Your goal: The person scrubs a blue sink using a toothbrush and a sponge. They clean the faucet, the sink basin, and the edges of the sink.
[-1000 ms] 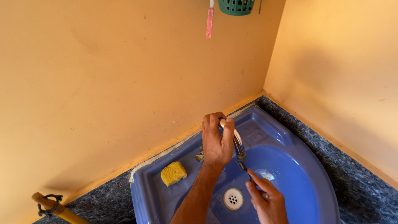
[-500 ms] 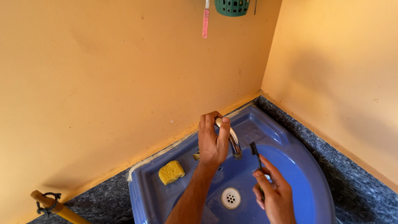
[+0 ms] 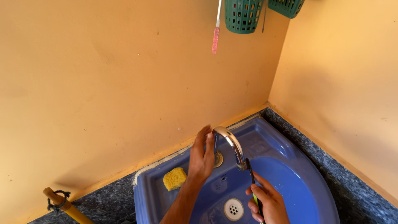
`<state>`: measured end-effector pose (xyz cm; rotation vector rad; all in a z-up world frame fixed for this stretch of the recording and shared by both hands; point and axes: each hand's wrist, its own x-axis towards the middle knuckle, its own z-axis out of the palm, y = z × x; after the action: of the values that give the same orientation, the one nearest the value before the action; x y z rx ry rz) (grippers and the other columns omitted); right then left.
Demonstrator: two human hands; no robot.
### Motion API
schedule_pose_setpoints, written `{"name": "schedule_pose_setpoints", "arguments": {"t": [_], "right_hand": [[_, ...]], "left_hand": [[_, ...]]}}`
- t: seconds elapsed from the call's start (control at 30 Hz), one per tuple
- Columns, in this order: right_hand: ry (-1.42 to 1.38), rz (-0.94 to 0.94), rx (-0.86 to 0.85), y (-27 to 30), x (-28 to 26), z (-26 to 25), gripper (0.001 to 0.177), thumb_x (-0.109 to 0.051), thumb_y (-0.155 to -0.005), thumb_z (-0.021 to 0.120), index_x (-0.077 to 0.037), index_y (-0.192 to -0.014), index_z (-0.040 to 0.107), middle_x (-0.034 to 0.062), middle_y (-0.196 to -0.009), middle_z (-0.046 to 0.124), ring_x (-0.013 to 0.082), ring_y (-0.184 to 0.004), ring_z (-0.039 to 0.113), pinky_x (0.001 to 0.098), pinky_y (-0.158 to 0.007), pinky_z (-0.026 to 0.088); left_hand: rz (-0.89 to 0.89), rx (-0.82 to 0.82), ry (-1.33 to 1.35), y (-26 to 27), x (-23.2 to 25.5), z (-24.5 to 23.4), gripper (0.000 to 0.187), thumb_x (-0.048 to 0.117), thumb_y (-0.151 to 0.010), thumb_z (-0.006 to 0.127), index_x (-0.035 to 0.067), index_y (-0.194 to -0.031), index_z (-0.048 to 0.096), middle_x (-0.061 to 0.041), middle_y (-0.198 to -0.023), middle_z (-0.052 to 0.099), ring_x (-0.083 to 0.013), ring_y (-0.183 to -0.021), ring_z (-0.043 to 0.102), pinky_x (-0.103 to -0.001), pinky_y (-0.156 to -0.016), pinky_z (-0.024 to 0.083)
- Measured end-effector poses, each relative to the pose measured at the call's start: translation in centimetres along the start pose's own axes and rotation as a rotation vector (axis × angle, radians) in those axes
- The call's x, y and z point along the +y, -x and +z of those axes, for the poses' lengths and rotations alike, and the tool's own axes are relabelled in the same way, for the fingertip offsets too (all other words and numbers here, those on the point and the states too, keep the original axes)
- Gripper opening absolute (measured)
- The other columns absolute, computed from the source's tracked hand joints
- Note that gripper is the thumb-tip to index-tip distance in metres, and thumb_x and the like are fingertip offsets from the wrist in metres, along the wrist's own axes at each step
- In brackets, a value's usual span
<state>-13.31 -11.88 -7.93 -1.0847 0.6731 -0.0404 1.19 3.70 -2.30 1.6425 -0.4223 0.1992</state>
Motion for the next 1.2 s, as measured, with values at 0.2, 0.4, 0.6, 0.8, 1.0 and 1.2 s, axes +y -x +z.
{"name": "schedule_pose_setpoints", "arguments": {"t": [0.2, 0.4, 0.6, 0.8, 1.0, 1.2], "right_hand": [[-0.142, 0.24, -0.012, -2.0, 1.8, -1.4, 0.045, -0.013, -0.1, 0.055, -0.011, -0.145, 0.059, 0.0141, -0.09, 0.057, 0.0163, -0.049, 0.041, 0.0282, -0.035, 0.023], [-0.173, 0.31, -0.043, -3.2, 3.4, -2.8, 0.048, -0.008, -0.099, 0.045, -0.004, -0.146, 0.058, 0.0158, -0.089, 0.057, 0.0186, -0.049, 0.043, 0.0298, -0.039, 0.031], [-0.196, 0.322, -0.103, -4.5, 5.4, -4.9, 0.048, -0.007, -0.099, 0.045, -0.004, -0.145, 0.057, 0.0157, -0.087, 0.058, 0.0191, -0.047, 0.041, 0.0315, -0.039, 0.029], [-0.188, 0.4, -0.111, -6.3, 7.1, -5.8, 0.049, -0.009, -0.102, 0.043, -0.003, -0.149, 0.055, 0.0149, -0.086, 0.056, 0.0204, -0.05, 0.043, 0.0316, -0.043, 0.032], [-0.225, 0.439, -0.161, -8.4, 9.6, -7.1, 0.049, -0.01, -0.102, 0.041, -0.008, -0.149, 0.054, 0.013, -0.087, 0.056, 0.0185, -0.049, 0.039, 0.0324, -0.044, 0.03], [-0.174, 0.461, -0.189, -11.1, 11.8, -9.0, 0.049, -0.012, -0.103, 0.043, -0.015, -0.149, 0.056, 0.0121, -0.091, 0.06, 0.0174, -0.053, 0.043, 0.03, -0.047, 0.038]], "left_hand": [[-0.174, -0.4, -0.763, 1.7, -4.0, -1.8, 0.058, 0.025, -0.091, 0.067, 0.004, -0.142, 0.047, -0.024, -0.115, 0.068, -0.0427, -0.11, 0.063, -0.05, -0.094, 0.05], [-0.262, -0.344, -0.855, 0.8, -7.8, -0.7, 0.027, 0.027, -0.099, 0.062, 0.005, -0.112, 0.071, -0.024, -0.092, 0.072, -0.0448, -0.089, 0.069, -0.053, -0.082, 0.056], [-0.291, -0.314, -0.801, -1.4, -9.5, -1.2, 0.037, 0.037, -0.098, 0.062, 0.005, -0.088, 0.077, -0.023, -0.084, 0.073, -0.0416, -0.087, 0.071, -0.051, -0.081, 0.055], [-0.411, -0.359, -0.818, -2.1, -9.7, -1.2, 0.043, 0.041, -0.1, 0.058, 0.004, -0.09, 0.077, -0.023, -0.088, 0.072, -0.0421, -0.092, 0.069, -0.052, -0.082, 0.054], [-0.429, -0.319, -0.758, -1.8, -10.1, -1.1, 0.043, 0.041, -0.1, 0.059, 0.002, -0.09, 0.076, -0.025, -0.088, 0.072, -0.043, -0.092, 0.071, -0.051, -0.082, 0.055], [-0.545, -0.323, -0.735, -1.5, -7.9, -1.4, 0.044, 0.043, -0.101, 0.058, 0.003, -0.095, 0.075, -0.025, -0.098, 0.073, -0.0425, -0.099, 0.07, -0.052, -0.085, 0.056]]}}
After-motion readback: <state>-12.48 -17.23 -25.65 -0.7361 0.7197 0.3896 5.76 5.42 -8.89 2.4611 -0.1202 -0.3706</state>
